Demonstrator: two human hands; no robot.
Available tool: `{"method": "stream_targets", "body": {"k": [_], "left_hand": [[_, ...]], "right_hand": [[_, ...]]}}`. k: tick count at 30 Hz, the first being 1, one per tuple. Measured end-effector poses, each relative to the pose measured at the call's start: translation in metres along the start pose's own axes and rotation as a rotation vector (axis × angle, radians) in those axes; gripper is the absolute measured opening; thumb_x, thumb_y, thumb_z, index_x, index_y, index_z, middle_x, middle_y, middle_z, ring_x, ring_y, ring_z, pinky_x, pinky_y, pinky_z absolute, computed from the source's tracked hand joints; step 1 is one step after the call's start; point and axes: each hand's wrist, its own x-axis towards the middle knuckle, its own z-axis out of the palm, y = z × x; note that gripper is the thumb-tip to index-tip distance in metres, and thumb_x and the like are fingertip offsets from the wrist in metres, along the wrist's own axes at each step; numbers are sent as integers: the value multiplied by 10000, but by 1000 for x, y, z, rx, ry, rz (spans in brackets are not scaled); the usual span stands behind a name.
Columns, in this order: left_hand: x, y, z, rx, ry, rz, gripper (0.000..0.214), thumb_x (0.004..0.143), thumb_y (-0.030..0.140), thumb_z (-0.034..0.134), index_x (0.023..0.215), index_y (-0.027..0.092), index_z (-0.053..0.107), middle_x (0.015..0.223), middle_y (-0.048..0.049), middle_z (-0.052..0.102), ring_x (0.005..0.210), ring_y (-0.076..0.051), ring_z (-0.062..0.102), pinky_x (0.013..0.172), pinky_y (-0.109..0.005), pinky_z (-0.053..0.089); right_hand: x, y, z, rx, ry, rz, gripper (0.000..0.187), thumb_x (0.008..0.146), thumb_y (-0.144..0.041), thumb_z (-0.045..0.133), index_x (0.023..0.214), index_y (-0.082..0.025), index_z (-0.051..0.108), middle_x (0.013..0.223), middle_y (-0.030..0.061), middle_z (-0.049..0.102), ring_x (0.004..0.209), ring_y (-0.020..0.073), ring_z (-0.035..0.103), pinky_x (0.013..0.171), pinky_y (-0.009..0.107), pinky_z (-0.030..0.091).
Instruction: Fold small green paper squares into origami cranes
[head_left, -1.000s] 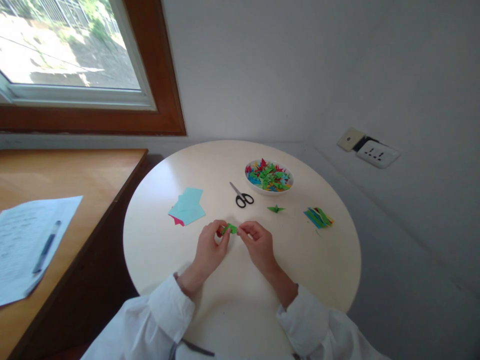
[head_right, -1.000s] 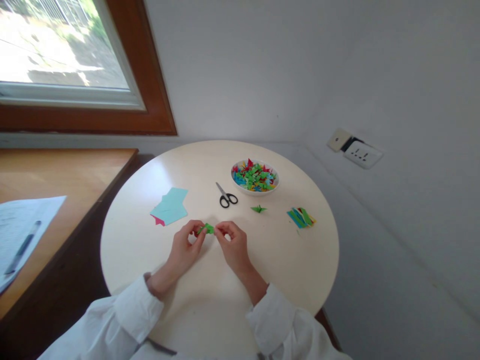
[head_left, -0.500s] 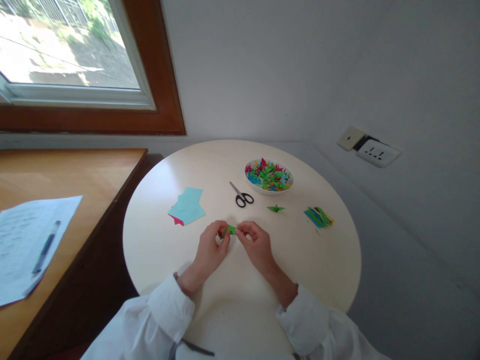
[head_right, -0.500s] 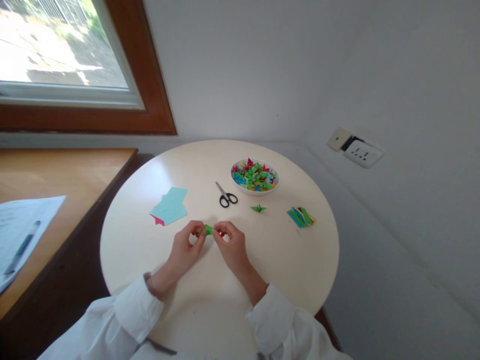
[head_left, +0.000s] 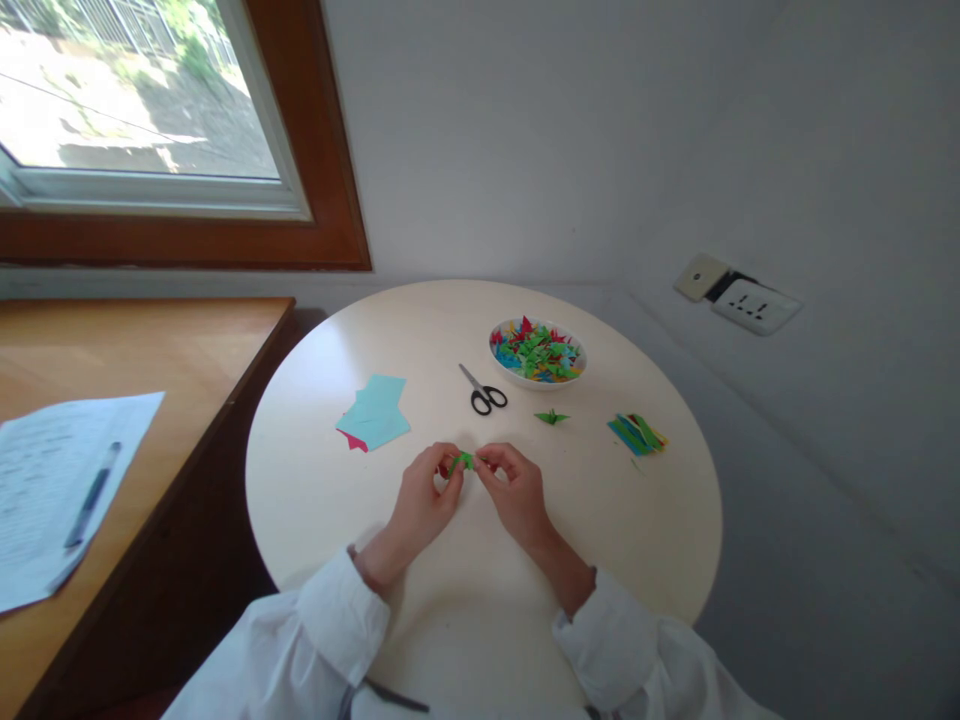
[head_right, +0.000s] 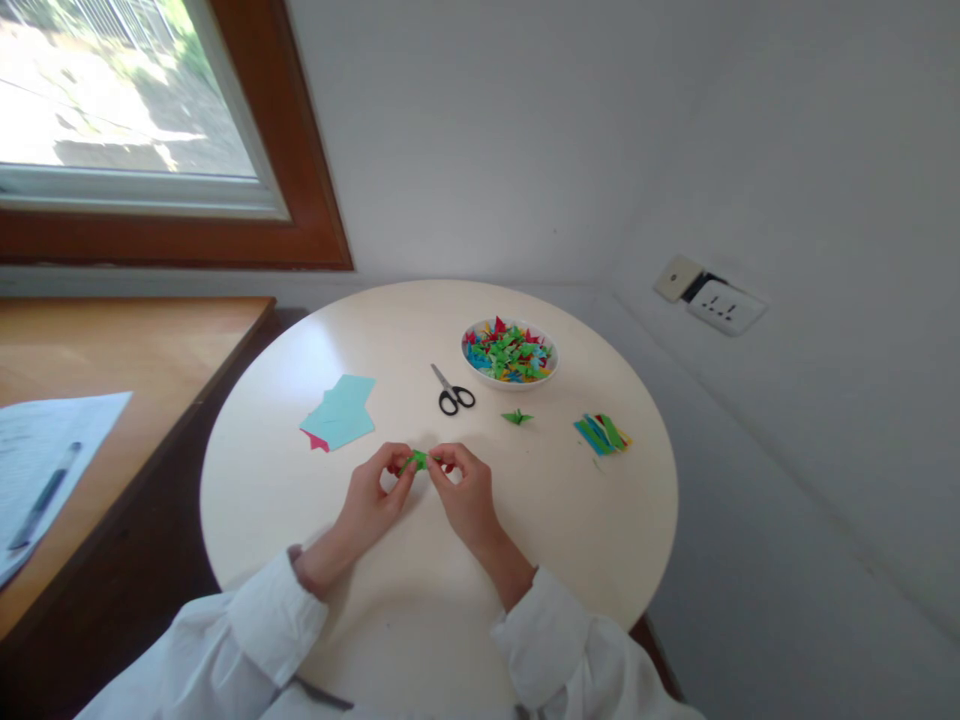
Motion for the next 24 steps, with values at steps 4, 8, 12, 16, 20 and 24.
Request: {"method": "stream_targets", "body": {"k": [4,8,12,16,20,24], "left_hand": [[0,1,0,9,0,-6,66,767,153,467,808,178,513,663,6,542,628,-118,490,600,-233,405],[0,3,0,13,-5,-13,76,762,142,459,805,179,509,661,7,541,622,-117,490,573,-220,399],[0,4,-1,-2,-13,-13,96,752,130,461,810,182,516,660,10,546,615,-112,500,567,-213,406],[1,4,-1,-4,-29,-19,115,742,126,467,826,183,522,659,11,549,612,-111,512,539,-201,400],[1,6,-1,-13,-41,-21,112,744,133,468,828,185,519,663,13,556,614,-108,520,536,-196,404],[1,8,-1,-31,-47,-56,97,757,162,472,845,184,506,657,14,554,616,-112,523,504,-188,392]], "right_hand": [[0,1,0,-19,3,-11,45,725,-230,591,734,-186,600,702,14,641,652,134,575,611,259,468],[0,2,0,-67,7,-44,57,729,-231,586,762,-188,602,723,16,652,666,138,584,608,259,464],[0,0,-1,-112,13,-64,66,713,-220,595,769,-190,610,747,20,668,677,144,596,605,259,461],[1,-3,-1,-121,7,-67,69,710,-213,593,771,-191,618,747,20,673,678,147,600,603,260,459],[1,-5,-2,-129,8,-53,51,713,-205,588,749,-191,621,717,13,670,654,141,591,604,261,453],[1,-7,-3,-131,8,-37,46,719,-210,587,743,-192,622,713,11,668,652,140,585,606,260,449]]}}
